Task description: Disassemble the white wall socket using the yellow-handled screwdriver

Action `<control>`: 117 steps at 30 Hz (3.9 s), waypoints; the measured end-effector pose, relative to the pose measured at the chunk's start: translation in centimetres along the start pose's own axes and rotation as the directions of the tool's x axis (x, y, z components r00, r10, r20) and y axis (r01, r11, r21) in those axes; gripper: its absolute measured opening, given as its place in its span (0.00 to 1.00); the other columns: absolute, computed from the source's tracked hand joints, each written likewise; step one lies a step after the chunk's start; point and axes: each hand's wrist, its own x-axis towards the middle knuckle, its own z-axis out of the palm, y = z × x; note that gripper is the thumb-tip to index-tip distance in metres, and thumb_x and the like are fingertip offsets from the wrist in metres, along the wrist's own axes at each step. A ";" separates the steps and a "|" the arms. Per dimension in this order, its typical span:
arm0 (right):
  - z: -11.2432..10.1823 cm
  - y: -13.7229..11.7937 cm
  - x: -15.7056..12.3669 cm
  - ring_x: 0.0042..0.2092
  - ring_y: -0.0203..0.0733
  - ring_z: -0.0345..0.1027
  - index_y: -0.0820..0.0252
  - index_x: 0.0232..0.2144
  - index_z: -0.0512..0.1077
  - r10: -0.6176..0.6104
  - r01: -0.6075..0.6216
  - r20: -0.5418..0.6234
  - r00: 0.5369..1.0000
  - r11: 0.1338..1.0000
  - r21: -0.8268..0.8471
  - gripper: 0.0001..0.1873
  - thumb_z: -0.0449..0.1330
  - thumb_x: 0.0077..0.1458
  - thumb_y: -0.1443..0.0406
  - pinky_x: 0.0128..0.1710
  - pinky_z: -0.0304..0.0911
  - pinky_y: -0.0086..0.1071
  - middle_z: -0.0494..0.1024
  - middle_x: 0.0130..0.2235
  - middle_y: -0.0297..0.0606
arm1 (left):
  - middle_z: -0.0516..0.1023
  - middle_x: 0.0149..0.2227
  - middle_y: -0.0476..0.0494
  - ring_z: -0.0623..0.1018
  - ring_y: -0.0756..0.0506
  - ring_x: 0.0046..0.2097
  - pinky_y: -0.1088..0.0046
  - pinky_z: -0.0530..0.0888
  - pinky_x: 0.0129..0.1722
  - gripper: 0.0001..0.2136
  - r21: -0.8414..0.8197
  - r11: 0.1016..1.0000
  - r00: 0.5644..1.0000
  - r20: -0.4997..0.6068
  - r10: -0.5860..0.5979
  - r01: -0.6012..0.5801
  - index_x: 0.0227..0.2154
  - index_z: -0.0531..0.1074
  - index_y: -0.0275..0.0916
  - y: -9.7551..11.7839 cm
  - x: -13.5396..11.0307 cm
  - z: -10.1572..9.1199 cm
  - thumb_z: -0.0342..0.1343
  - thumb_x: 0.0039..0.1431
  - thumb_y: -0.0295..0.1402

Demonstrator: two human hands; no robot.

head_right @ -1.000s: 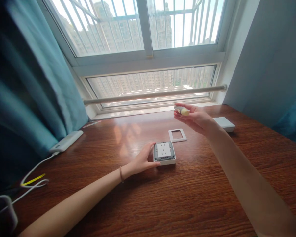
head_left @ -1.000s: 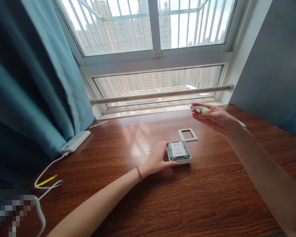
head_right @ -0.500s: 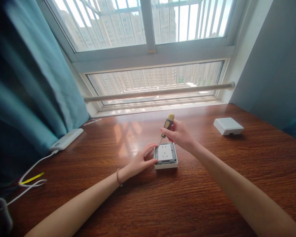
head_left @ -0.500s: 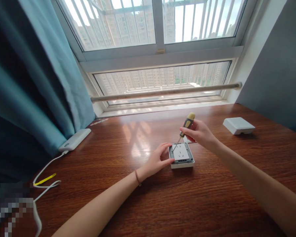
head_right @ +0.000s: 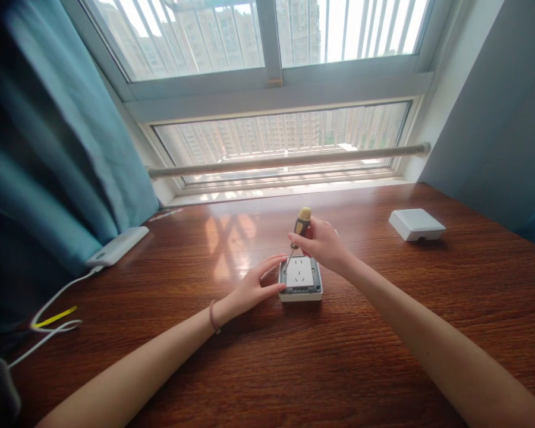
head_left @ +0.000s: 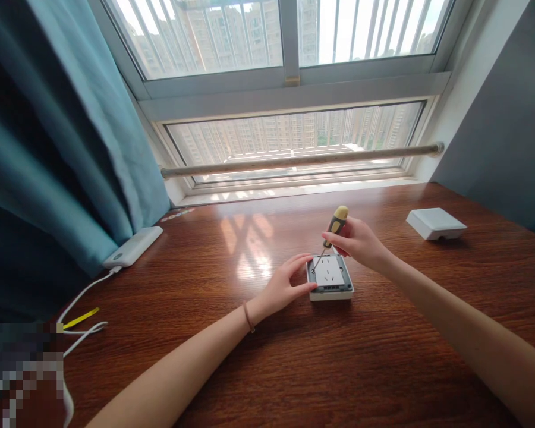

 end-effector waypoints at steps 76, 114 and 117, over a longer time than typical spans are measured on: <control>0.0 -3.0 -1.6 0.46 0.41 0.68 0.53 0.50 0.64 -0.459 0.454 -0.012 0.888 0.882 -0.128 0.18 0.53 0.57 0.67 0.47 0.66 0.39 0.73 0.45 0.39 | 0.63 0.56 0.40 0.65 0.40 0.57 0.59 0.61 0.59 0.30 0.095 0.994 0.999 -0.008 0.048 -0.047 0.53 0.63 0.43 -0.2 -0.1 0.2 0.63 0.46 0.42; 0.0 -2.2 -1.2 0.44 0.43 0.69 0.53 0.48 0.65 -0.342 0.335 -0.185 0.921 0.940 -0.070 0.18 0.58 0.53 0.66 0.45 0.67 0.41 0.73 0.43 0.38 | 0.62 0.57 0.39 0.64 0.39 0.58 0.59 0.60 0.59 0.31 0.108 0.993 0.999 0.008 0.041 -0.042 0.54 0.62 0.43 -0.3 -0.1 0.2 0.63 0.46 0.41; 0.1 -2.1 -1.0 0.48 0.42 0.67 0.54 0.53 0.58 -0.338 0.347 -0.091 0.937 0.933 0.101 0.21 0.52 0.57 0.68 0.49 0.65 0.42 0.71 0.49 0.41 | 0.63 0.57 0.39 0.64 0.39 0.58 0.58 0.60 0.59 0.31 0.101 0.994 0.999 0.003 0.037 -0.037 0.54 0.63 0.43 -0.5 -0.1 0.2 0.63 0.46 0.41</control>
